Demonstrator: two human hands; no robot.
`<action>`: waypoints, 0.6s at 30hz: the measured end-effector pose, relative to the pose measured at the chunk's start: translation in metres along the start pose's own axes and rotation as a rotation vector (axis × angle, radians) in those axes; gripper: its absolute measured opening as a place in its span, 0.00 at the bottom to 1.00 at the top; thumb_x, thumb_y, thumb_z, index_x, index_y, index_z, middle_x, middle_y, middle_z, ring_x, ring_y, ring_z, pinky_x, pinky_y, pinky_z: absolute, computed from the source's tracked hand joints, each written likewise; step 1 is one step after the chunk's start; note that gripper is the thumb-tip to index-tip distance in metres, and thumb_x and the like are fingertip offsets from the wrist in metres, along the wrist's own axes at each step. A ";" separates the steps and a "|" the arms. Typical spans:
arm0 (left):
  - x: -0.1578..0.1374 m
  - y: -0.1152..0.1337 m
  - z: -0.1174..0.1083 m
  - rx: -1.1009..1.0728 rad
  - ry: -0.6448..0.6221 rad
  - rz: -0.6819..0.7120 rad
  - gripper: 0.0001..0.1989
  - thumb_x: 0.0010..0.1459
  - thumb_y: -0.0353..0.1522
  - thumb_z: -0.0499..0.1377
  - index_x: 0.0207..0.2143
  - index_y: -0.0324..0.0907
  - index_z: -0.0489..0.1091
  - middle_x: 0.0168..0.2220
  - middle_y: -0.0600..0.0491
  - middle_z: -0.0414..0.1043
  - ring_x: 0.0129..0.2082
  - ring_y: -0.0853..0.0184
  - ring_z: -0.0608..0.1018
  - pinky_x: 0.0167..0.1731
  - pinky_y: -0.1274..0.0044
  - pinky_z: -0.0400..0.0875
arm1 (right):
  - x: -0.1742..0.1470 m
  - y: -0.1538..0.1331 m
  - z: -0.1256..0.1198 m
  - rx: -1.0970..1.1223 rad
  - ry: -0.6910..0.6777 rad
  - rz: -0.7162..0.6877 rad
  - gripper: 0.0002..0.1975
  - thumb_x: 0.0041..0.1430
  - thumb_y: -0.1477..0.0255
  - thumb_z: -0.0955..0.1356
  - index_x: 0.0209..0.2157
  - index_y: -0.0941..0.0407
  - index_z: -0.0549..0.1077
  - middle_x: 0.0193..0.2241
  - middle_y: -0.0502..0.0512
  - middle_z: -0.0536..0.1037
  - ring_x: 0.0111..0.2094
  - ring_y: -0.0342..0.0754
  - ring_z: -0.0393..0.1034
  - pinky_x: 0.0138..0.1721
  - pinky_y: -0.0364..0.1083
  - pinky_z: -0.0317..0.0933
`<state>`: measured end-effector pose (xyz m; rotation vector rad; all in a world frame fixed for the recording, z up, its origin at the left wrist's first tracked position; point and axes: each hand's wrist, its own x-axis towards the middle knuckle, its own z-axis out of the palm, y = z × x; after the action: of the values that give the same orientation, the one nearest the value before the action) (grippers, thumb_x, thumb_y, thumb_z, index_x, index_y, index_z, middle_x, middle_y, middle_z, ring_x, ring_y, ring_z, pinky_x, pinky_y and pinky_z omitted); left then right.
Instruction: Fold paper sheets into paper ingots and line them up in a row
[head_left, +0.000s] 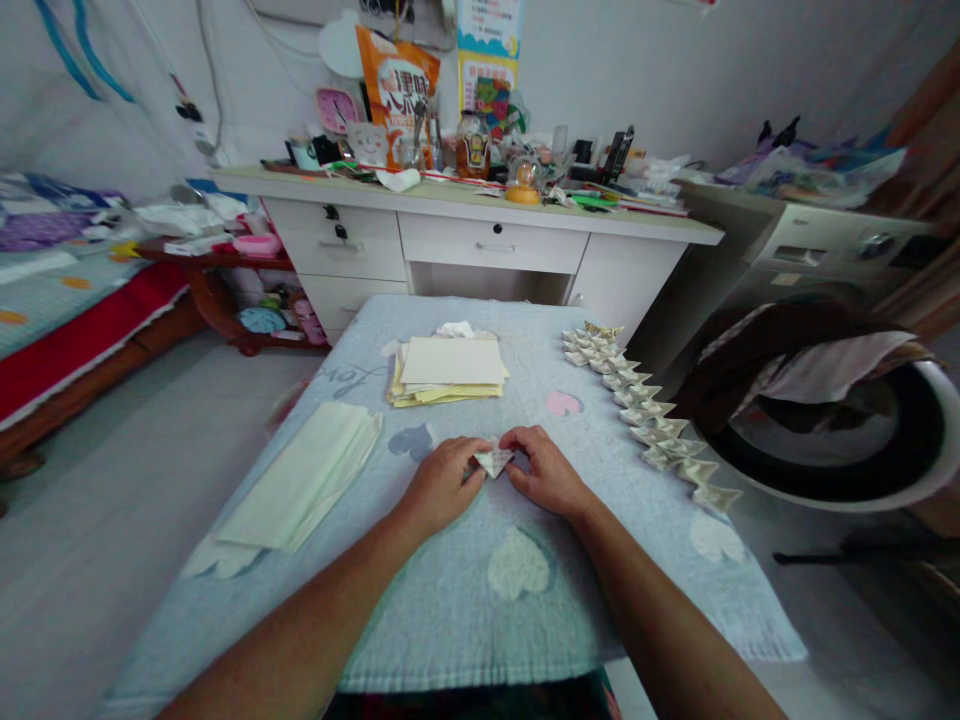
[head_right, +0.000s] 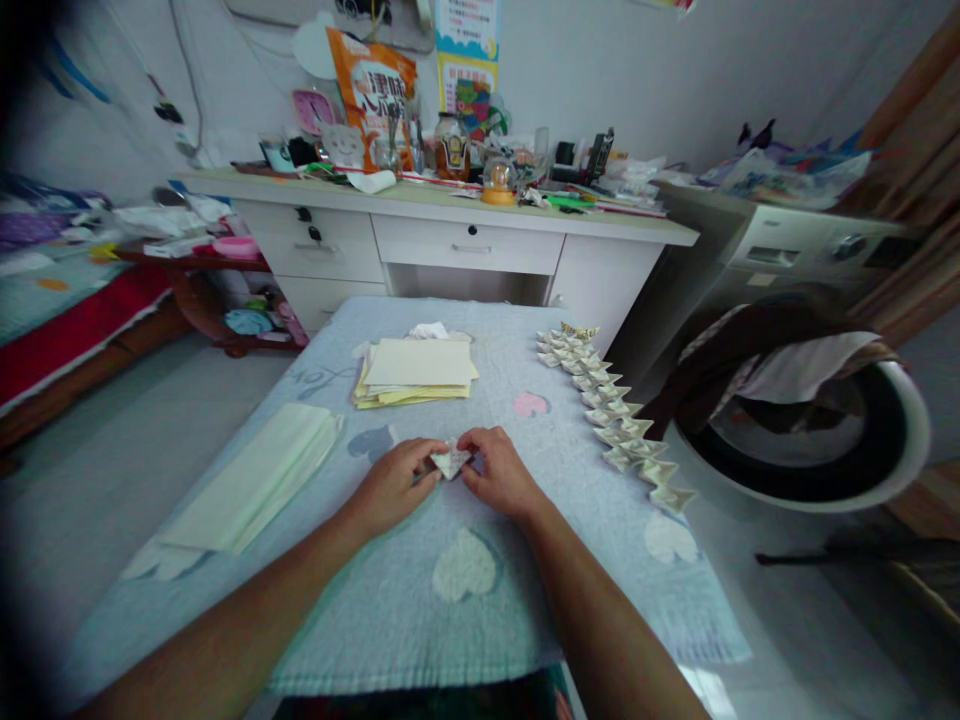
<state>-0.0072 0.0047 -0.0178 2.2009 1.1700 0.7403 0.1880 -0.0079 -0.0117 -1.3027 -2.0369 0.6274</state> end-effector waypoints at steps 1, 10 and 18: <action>0.000 -0.001 0.000 0.031 -0.003 0.009 0.16 0.52 0.26 0.56 0.45 0.43 0.71 0.39 0.50 0.73 0.38 0.63 0.74 0.42 0.73 0.66 | 0.000 0.000 0.000 -0.013 -0.002 -0.007 0.17 0.45 0.82 0.66 0.39 0.56 0.70 0.35 0.52 0.73 0.39 0.48 0.63 0.43 0.47 0.56; 0.000 0.003 -0.005 0.168 -0.017 0.004 0.12 0.54 0.30 0.59 0.42 0.44 0.74 0.38 0.50 0.68 0.40 0.63 0.72 0.41 0.73 0.67 | 0.000 0.002 0.001 -0.124 -0.033 -0.022 0.15 0.46 0.80 0.66 0.39 0.56 0.70 0.36 0.54 0.71 0.40 0.50 0.61 0.44 0.49 0.53; 0.003 0.004 -0.006 0.155 -0.067 0.063 0.12 0.54 0.27 0.58 0.42 0.42 0.73 0.41 0.50 0.72 0.44 0.61 0.71 0.46 0.70 0.65 | 0.000 0.001 0.000 -0.160 -0.075 -0.012 0.14 0.48 0.80 0.68 0.39 0.56 0.72 0.36 0.55 0.70 0.41 0.51 0.59 0.44 0.48 0.52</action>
<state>-0.0078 0.0071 -0.0099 2.3804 1.1643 0.6137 0.1886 -0.0081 -0.0121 -1.3747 -2.1921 0.5234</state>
